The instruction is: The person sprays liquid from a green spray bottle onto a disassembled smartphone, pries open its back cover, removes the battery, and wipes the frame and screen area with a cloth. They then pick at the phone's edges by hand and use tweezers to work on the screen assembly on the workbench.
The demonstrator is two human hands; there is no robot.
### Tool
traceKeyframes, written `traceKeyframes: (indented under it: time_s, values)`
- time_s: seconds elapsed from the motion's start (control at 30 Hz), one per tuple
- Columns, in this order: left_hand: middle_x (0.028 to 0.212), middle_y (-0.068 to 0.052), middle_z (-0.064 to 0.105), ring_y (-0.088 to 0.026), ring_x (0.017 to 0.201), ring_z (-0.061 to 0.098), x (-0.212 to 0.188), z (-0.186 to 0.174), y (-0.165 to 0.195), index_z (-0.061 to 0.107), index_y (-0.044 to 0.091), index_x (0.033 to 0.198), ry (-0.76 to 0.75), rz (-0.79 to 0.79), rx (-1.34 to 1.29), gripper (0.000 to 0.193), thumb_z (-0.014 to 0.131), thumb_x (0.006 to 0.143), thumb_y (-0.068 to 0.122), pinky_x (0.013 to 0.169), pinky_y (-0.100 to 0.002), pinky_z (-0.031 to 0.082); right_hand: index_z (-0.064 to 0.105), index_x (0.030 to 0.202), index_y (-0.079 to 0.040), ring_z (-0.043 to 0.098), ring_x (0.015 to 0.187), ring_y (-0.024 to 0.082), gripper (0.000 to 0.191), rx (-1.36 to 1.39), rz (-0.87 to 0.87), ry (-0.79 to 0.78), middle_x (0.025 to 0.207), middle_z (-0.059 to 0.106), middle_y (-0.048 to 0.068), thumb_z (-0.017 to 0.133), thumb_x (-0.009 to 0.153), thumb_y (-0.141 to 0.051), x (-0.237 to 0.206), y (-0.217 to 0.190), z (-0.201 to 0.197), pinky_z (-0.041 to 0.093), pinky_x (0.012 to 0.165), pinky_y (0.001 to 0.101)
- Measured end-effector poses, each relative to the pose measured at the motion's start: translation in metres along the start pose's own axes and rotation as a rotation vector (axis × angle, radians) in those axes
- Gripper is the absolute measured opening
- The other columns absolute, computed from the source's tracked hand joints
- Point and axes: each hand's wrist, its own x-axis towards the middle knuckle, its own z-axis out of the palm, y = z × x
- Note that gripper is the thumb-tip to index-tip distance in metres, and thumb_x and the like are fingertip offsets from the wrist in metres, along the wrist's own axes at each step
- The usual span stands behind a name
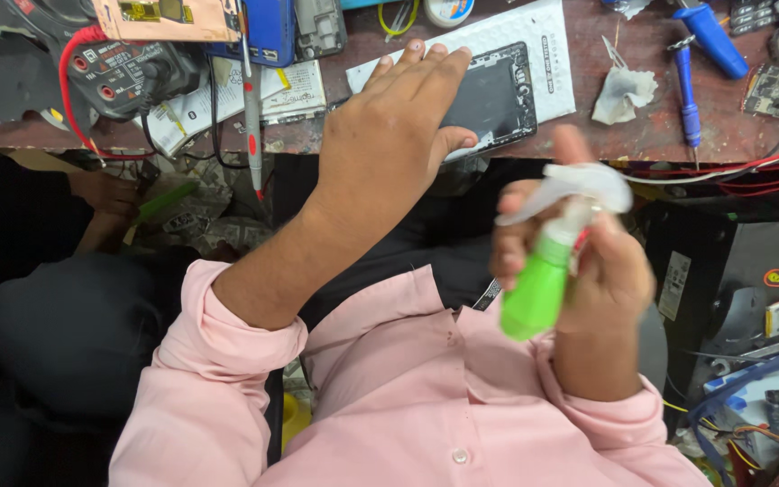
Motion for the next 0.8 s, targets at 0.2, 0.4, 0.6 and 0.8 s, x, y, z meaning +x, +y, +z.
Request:
traceKeyframes:
  time_s: [0.2,0.4,0.6,0.8]
  values:
    - [0.134,-0.014,0.068,-0.032,0.130,0.062,0.001,0.000,0.000,0.059,0.006,0.136,0.004,0.007,0.002,0.069,0.082,0.082,0.042,0.109,-0.040,0.050,0.015,0.171,-0.010,0.067,0.113,0.030,0.073,-0.641,-0.203,0.227,0.130,0.060,0.017,0.055,0.117,-0.039,0.007,-0.009,-0.024,0.057,0.096,0.0399]
    - [0.135,-0.014,0.067,-0.031,0.131,0.062,-0.001,0.002,-0.002,0.058,0.006,0.137,0.026,0.012,-0.017,0.068,0.083,0.084,0.040,0.112,-0.041,0.050,0.018,0.168,-0.002,0.064,0.118,0.018,0.074,-0.901,-0.223,0.259,0.128,0.065,0.013,0.054,0.118,-0.041,0.013,0.012,-0.035,0.053,0.101,0.0307]
    - [0.135,-0.014,0.067,-0.032,0.131,0.062,0.000,0.002,-0.003,0.058,0.005,0.137,0.021,0.016,-0.014,0.069,0.083,0.083,0.041,0.111,-0.041,0.049,0.026,0.167,0.000,0.061,0.119,0.013,0.068,-1.068,-0.252,0.232,0.129,0.066,0.011,0.053,0.119,-0.042,0.014,0.010,-0.027,0.048,0.110,0.0265]
    - [0.134,-0.015,0.067,-0.031,0.131,0.062,-0.002,0.003,-0.003,0.059,0.005,0.136,0.024,0.028,-0.010,0.067,0.082,0.085,0.040,0.112,-0.041,0.049,0.028,0.167,0.001,0.060,0.111,0.013,0.070,-1.017,-0.271,0.224,0.125,0.066,0.013,0.054,0.120,-0.045,0.020,-0.001,-0.035,0.048,0.107,0.0261]
